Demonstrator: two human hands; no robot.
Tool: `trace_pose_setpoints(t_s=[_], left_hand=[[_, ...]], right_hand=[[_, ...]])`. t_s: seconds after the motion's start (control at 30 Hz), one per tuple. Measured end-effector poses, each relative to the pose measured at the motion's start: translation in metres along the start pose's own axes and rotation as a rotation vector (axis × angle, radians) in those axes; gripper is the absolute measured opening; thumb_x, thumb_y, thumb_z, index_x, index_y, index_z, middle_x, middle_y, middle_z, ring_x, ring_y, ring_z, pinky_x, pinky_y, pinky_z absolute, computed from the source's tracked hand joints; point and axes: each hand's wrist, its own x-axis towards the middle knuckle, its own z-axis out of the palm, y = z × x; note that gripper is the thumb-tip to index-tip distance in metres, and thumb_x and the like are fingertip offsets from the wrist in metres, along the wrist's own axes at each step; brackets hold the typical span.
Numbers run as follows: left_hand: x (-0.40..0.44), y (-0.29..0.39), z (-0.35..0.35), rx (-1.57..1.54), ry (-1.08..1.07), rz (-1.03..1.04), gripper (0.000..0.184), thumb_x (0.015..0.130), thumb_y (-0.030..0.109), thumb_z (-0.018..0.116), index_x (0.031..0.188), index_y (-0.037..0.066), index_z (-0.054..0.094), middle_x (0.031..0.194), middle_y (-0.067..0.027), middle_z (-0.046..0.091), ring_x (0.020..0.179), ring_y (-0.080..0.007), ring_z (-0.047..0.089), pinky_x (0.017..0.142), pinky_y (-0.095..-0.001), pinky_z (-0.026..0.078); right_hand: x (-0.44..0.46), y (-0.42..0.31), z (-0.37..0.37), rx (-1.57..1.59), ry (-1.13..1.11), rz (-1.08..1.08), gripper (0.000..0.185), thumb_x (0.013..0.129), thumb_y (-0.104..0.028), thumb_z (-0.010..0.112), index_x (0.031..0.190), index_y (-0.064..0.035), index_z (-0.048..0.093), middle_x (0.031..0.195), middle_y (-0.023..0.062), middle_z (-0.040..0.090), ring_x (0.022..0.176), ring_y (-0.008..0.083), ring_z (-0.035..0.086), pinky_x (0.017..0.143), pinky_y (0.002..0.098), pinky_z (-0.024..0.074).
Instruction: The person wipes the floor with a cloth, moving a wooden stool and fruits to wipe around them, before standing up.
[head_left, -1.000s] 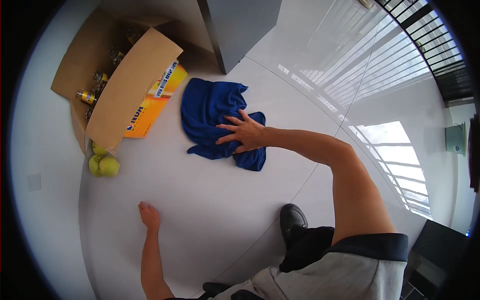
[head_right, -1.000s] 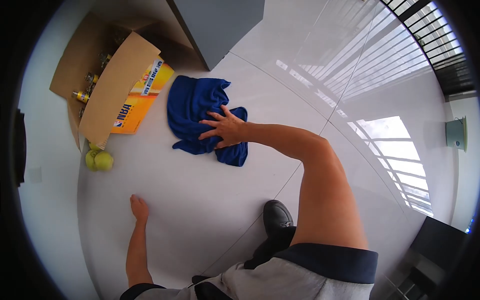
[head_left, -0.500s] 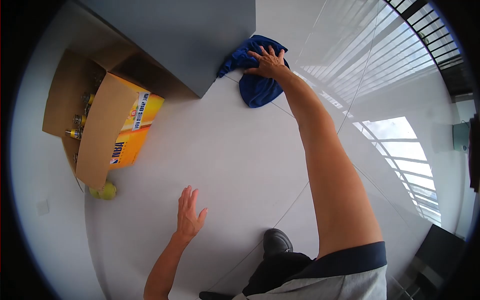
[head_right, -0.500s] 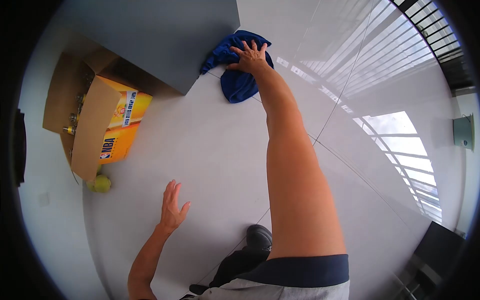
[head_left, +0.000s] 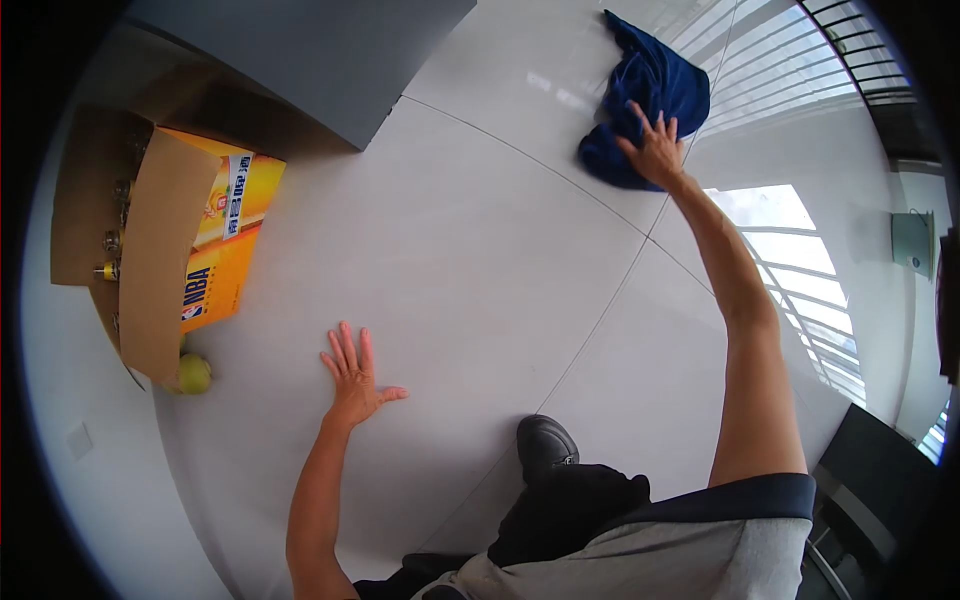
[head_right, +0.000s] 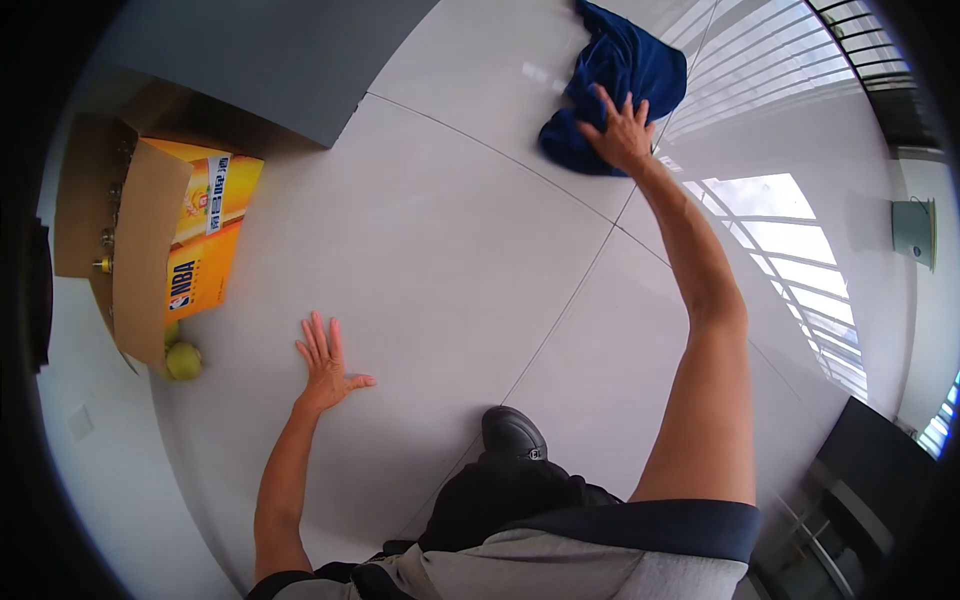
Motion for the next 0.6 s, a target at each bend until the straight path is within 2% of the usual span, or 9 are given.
trace_pose_setpoints(t_s=[0.1, 0.17, 0.27, 0.3, 0.37, 0.4, 0.5, 0.53, 0.6], left_hand=[[-0.001, 0.003, -0.004, -0.006, 0.023, 0.020, 0.120, 0.056, 0.056, 0.067, 0.134, 0.012, -0.012, 0.136, -0.0180, -0.024, 0.124, -0.0374, -0.023, 0.096, -0.0581, -0.009], [0.001, 0.005, -0.006, 0.001, 0.027, 0.029, 0.119, 0.056, 0.055, 0.068, 0.134, 0.012, -0.011, 0.136, -0.0177, -0.023, 0.124, -0.0373, -0.023, 0.096, -0.0579, -0.009], [0.003, 0.006, -0.005, 0.047, 0.027, -0.014, 0.120, 0.056, 0.048, 0.072, 0.134, 0.011, -0.011, 0.136, -0.0176, -0.023, 0.125, -0.0369, -0.023, 0.096, -0.0585, -0.007], [0.002, 0.007, -0.007, 0.061, 0.035, -0.020, 0.121, 0.055, 0.046, 0.073, 0.134, 0.011, -0.011, 0.137, -0.0169, -0.022, 0.125, -0.0359, -0.022, 0.097, -0.0578, -0.007], [-0.001, 0.010, -0.008, 0.051, 0.054, -0.031, 0.121, 0.054, 0.044, 0.074, 0.134, 0.011, -0.009, 0.137, -0.0152, -0.022, 0.126, -0.0345, -0.020, 0.098, -0.0562, -0.006], [0.000, 0.010, -0.007, 0.047, 0.051, -0.024, 0.121, 0.054, 0.044, 0.074, 0.134, 0.011, -0.009, 0.137, -0.0152, -0.022, 0.126, -0.0345, -0.020, 0.098, -0.0562, -0.006], [0.000, 0.007, -0.004, 0.064, 0.042, -0.035, 0.119, 0.056, 0.048, 0.072, 0.134, 0.011, -0.010, 0.137, -0.0147, -0.022, 0.126, -0.0346, -0.021, 0.098, -0.0559, -0.006], [0.000, 0.007, -0.003, 0.058, 0.036, -0.021, 0.120, 0.056, 0.050, 0.071, 0.134, 0.011, -0.012, 0.137, -0.0149, -0.023, 0.126, -0.0346, -0.021, 0.098, -0.0560, -0.007], [0.001, 0.006, -0.008, 0.046, 0.080, -0.019, 0.121, 0.056, 0.052, 0.070, 0.134, 0.011, -0.013, 0.137, -0.0152, -0.024, 0.125, -0.0346, -0.022, 0.097, -0.0562, -0.007]], right_hand=[[-0.112, -0.091, -0.007, 0.016, -0.041, -0.362, 0.091, 0.061, -0.063, 0.059, 0.134, -0.0261, 0.019, 0.127, 0.0365, 0.021, 0.119, 0.0536, 0.012, 0.092, 0.0615, 0.0168], [-0.174, -0.144, -0.011, 0.124, -0.232, -0.606, 0.091, 0.061, -0.063, 0.058, 0.134, -0.0247, 0.021, 0.128, 0.0347, 0.020, 0.120, 0.0526, 0.011, 0.094, 0.0610, 0.0140], [-0.247, -0.181, -0.007, 0.265, -0.345, -1.011, 0.074, 0.065, -0.050, 0.063, 0.128, -0.0243, 0.033, 0.133, 0.0207, 0.024, 0.125, 0.0373, 0.017, 0.099, 0.0528, 0.0169], [-0.252, -0.171, -0.003, 0.273, -0.344, -0.989, 0.074, 0.065, -0.050, 0.063, 0.128, -0.0243, 0.033, 0.133, 0.0207, 0.024, 0.125, 0.0373, 0.017, 0.099, 0.0528, 0.0169], [-0.247, -0.137, -0.003, 0.255, -0.400, -1.092, 0.065, 0.066, -0.037, 0.066, 0.123, -0.0240, 0.039, 0.133, 0.0099, 0.029, 0.124, 0.0257, 0.025, 0.101, 0.0451, 0.0198], [-0.233, -0.107, -0.013, 0.241, -0.306, -0.959, 0.062, 0.064, -0.029, 0.068, 0.120, -0.0238, 0.041, 0.132, 0.0053, 0.032, 0.121, 0.0214, 0.031, 0.101, 0.0413, 0.0208], [-0.185, 0.005, -0.038, 0.134, -0.165, -0.395, 0.060, 0.066, -0.022, 0.066, 0.121, -0.0216, 0.041, 0.133, 0.0049, 0.031, 0.123, 0.0245, 0.028, 0.101, 0.0422, 0.0193], [-0.174, 0.043, -0.041, 0.102, -0.098, -0.227, 0.060, 0.070, -0.024, 0.064, 0.124, -0.0222, 0.037, 0.134, 0.0074, 0.029, 0.126, 0.0251, 0.024, 0.100, 0.0438, 0.0197], [-0.151, 0.117, -0.029, 0.161, -0.006, 0.141, 0.061, 0.076, -0.042, 0.056, 0.129, -0.0262, 0.030, 0.136, 0.0146, 0.025, 0.128, 0.0266, 0.018, 0.099, 0.0512, 0.0155]])
